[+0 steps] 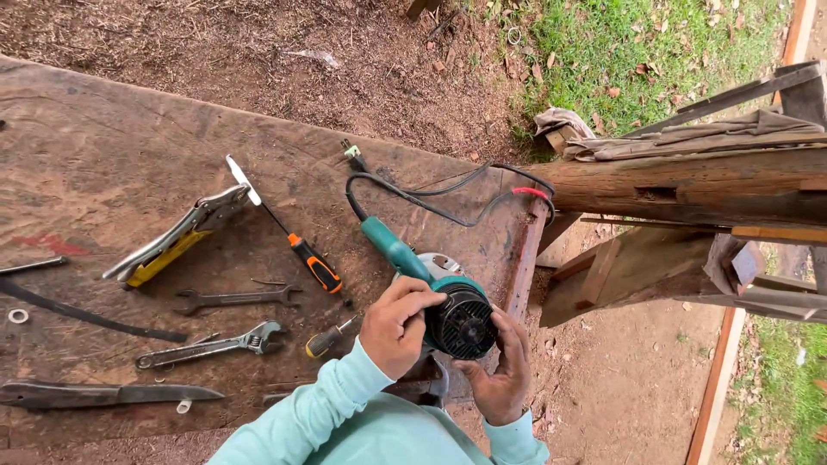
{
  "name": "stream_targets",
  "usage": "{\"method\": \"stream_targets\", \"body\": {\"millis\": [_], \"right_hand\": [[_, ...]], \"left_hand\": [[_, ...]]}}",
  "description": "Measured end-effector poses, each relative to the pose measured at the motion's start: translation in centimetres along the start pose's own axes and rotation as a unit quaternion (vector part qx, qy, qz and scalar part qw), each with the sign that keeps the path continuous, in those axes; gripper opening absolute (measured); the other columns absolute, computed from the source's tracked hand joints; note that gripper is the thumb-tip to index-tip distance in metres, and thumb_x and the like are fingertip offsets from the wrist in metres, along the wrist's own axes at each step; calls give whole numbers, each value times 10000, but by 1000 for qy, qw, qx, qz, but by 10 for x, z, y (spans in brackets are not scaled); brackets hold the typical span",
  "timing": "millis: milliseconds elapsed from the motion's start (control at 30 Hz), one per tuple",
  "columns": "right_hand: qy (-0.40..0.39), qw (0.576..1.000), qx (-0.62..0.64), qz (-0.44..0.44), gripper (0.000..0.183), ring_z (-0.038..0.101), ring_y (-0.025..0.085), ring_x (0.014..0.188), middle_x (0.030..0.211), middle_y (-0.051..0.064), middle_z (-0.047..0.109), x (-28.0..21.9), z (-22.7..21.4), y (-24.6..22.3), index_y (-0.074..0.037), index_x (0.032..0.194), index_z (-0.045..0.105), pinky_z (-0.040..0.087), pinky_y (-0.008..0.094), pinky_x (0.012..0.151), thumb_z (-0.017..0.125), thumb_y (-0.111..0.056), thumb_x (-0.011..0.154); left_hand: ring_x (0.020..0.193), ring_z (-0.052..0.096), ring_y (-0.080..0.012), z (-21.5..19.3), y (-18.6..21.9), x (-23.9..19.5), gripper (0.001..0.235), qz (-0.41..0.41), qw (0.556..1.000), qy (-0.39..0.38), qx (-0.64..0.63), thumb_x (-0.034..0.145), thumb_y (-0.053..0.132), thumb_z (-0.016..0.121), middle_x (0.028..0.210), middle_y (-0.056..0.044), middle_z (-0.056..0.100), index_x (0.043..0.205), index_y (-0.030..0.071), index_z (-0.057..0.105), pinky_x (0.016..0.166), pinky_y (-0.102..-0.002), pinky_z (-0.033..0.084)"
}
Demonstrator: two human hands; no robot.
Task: The person works on a power router on a rustic wooden workbench, fitting and twisting a black plastic base attachment onto the tool by hand and using a screwdriver to tighten it. They pick up small fasteners from the bench, reposition the router, and continue securing the attachment.
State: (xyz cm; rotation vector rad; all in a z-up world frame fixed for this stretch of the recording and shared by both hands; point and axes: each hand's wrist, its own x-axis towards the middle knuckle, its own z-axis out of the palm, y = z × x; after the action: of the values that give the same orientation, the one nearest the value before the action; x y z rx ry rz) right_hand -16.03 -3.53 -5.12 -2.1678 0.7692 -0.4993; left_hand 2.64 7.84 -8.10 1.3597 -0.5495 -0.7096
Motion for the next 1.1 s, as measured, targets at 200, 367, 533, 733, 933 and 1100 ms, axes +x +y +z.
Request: {"method": "stream_targets", "body": {"millis": [200, 367, 533, 733, 933, 1100], "right_hand": [[-3, 1000, 2, 1, 868, 531, 291, 1388, 1473, 144, 494, -2, -1, 1, -15, 1483, 480, 483, 416, 1146, 842, -398, 794], [-2, 1000, 5, 0, 868, 528, 289, 1389, 1475, 144, 488, -3, 0, 2, -16, 1485, 476, 485, 417, 1146, 842, -398, 796], [-5, 1000, 4, 4, 870, 520, 291, 1394, 1484, 146, 475, -4, 0, 0, -17, 1491, 465, 479, 421, 1156, 832, -401, 803], [-3, 1000, 10, 11, 878, 521, 294, 1392, 1483, 150, 472, -4, -1, 1, -12, 1490, 465, 475, 431, 1160, 835, -403, 796], [2, 1000, 18, 2, 865, 518, 297, 1405, 1488, 147, 467, -2, -1, 0, -13, 1491, 474, 481, 436, 1165, 833, -390, 800], [-11, 1000, -17, -14, 820, 526, 303, 1405, 1501, 142, 495, -3, -7, 12, -2, 1477, 476, 478, 433, 1171, 834, -338, 820]], "left_hand": [[910, 682, -295, 0, 0, -7, 264, 13, 997, 46, 67, 812, -60, 556, 1051, -106, 664, 991, 62, 706, 780, -345, 554], [933, 691, -312, 3, 0, -6, 316, -2, 996, 39, 77, 797, -55, 547, 1070, -109, 672, 1034, 63, 719, 794, -364, 561], [1018, 682, -341, 0, 0, -2, 361, 60, 994, 21, 91, 792, -61, 550, 1122, -125, 672, 1095, 53, 709, 862, -390, 557], [908, 707, -293, -1, -1, 0, 262, -14, 1000, 1, 1, 821, -59, 555, 1045, -121, 688, 1002, 57, 704, 788, -370, 580], [897, 703, -304, -15, -3, 27, 130, 58, 996, -29, 59, 875, 58, 706, 944, -107, 702, 1004, 59, 693, 777, -391, 568], [865, 693, -298, -48, -7, 30, 130, 63, 990, -106, 70, 886, 105, 710, 940, -99, 686, 1010, 93, 675, 741, -402, 562]]}}
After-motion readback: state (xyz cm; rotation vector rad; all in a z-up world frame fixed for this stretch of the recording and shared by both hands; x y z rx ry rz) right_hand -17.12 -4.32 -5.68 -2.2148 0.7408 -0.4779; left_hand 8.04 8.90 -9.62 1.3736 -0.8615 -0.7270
